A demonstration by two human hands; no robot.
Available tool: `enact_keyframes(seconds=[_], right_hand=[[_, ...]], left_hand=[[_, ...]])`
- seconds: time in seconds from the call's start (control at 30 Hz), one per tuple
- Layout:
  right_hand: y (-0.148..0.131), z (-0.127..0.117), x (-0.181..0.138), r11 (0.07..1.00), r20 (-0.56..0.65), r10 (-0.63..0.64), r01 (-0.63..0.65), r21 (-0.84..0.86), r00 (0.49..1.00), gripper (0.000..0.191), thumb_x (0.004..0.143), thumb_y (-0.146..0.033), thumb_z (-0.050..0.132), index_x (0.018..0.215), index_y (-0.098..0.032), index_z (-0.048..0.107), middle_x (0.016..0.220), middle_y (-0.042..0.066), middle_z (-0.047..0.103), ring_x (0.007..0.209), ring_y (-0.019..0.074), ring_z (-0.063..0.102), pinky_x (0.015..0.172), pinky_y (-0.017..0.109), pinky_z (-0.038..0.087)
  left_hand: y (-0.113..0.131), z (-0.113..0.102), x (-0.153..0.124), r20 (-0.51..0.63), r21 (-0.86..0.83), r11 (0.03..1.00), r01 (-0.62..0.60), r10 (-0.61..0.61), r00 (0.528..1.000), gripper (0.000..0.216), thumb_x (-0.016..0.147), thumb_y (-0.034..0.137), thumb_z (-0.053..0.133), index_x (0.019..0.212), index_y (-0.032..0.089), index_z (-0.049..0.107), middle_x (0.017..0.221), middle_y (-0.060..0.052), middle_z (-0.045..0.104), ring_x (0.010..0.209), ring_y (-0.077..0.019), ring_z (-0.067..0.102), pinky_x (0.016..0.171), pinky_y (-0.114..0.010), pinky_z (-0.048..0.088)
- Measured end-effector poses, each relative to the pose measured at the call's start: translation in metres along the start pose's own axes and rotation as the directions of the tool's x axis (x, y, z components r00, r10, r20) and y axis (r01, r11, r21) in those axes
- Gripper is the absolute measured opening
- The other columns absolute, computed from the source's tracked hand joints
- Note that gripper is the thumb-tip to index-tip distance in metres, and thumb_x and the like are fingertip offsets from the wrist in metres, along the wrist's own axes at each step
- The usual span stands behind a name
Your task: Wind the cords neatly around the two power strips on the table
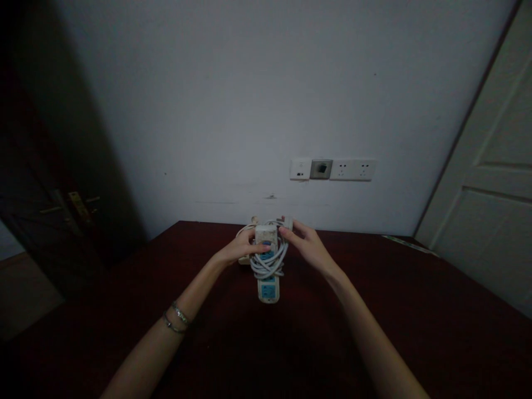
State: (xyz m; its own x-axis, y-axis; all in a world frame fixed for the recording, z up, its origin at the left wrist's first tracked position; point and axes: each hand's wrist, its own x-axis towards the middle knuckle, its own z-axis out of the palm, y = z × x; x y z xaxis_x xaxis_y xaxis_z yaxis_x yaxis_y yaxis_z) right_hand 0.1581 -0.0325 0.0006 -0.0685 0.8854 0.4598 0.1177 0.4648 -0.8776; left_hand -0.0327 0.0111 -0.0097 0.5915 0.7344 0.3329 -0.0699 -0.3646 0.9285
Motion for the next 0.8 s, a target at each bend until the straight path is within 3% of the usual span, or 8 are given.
enact_keyframes(seconds=[0.1,0.23,0.33,0.43,0.63,0.8], right_hand=[[0.001,0.005,-0.001,0.993,0.037,0.05,-0.054,0.1,0.998,0.05,0.073,-0.043,0.063,0.117,-0.019,0.059,0.074,0.0,0.064,0.069,0.0145,0.058,0.065,0.027,0.047],[0.005,0.017,-0.003,0.97,-0.019,0.121,-0.114,0.216,0.993,0.068,0.072,-0.046,0.063,0.131,-0.018,0.045,0.06,-0.004,0.056,0.053,0.0118,0.05,0.052,0.023,0.043],[0.012,0.022,-0.002,0.962,-0.081,0.145,-0.121,0.244,0.986,0.072,0.072,-0.053,0.06,0.133,-0.018,0.042,0.068,-0.002,0.06,0.051,0.0113,0.05,0.048,0.023,0.042],[0.016,0.021,-0.001,0.98,-0.108,0.125,-0.106,0.167,0.986,0.068,0.074,-0.058,0.053,0.128,-0.016,0.05,0.071,0.001,0.062,0.056,0.0133,0.053,0.05,0.024,0.043],[0.017,0.012,0.001,0.997,-0.017,0.073,-0.073,0.008,0.997,0.055,0.075,-0.058,0.054,0.111,-0.018,0.063,0.062,0.0,0.06,0.056,0.014,0.053,0.053,0.025,0.044],[0.013,0.012,0.001,0.999,-0.096,0.054,-0.054,0.0,0.994,0.048,0.069,-0.049,0.066,0.106,-0.019,0.066,0.088,0.004,0.068,0.069,0.0156,0.06,0.061,0.026,0.048]], left_hand=[[0.004,0.002,-0.002,0.058,-0.081,0.995,0.058,-0.053,0.997,0.038,0.059,0.027,0.076,0.094,0.014,0.068,0.092,-0.011,0.068,0.079,-0.0196,0.062,0.075,-0.031,0.046],[0.005,0.004,-0.005,0.125,-0.176,0.977,0.121,-0.1,0.987,0.038,0.06,0.028,0.076,0.093,0.012,0.068,0.092,-0.012,0.068,0.079,-0.0188,0.062,0.077,-0.031,0.046],[0.001,0.006,-0.003,0.096,-0.182,0.971,0.154,-0.138,0.986,0.037,0.059,0.03,0.077,0.09,0.012,0.069,0.088,-0.012,0.068,0.078,-0.0188,0.062,0.076,-0.031,0.046],[-0.005,0.007,-0.001,0.06,-0.15,0.977,0.153,-0.145,0.988,0.036,0.056,0.031,0.079,0.085,0.012,0.069,0.084,-0.011,0.068,0.075,-0.0183,0.061,0.075,-0.031,0.047],[-0.01,0.003,0.001,0.118,-0.104,0.975,0.196,-0.184,0.976,0.044,0.058,0.034,0.077,0.093,0.009,0.066,0.087,-0.01,0.067,0.078,-0.0169,0.061,0.077,-0.03,0.045],[-0.017,-0.002,0.005,0.064,0.05,0.985,0.165,-0.168,0.984,0.044,0.062,0.034,0.074,0.099,0.011,0.063,0.096,-0.009,0.066,0.086,-0.0193,0.06,0.082,-0.035,0.044]])
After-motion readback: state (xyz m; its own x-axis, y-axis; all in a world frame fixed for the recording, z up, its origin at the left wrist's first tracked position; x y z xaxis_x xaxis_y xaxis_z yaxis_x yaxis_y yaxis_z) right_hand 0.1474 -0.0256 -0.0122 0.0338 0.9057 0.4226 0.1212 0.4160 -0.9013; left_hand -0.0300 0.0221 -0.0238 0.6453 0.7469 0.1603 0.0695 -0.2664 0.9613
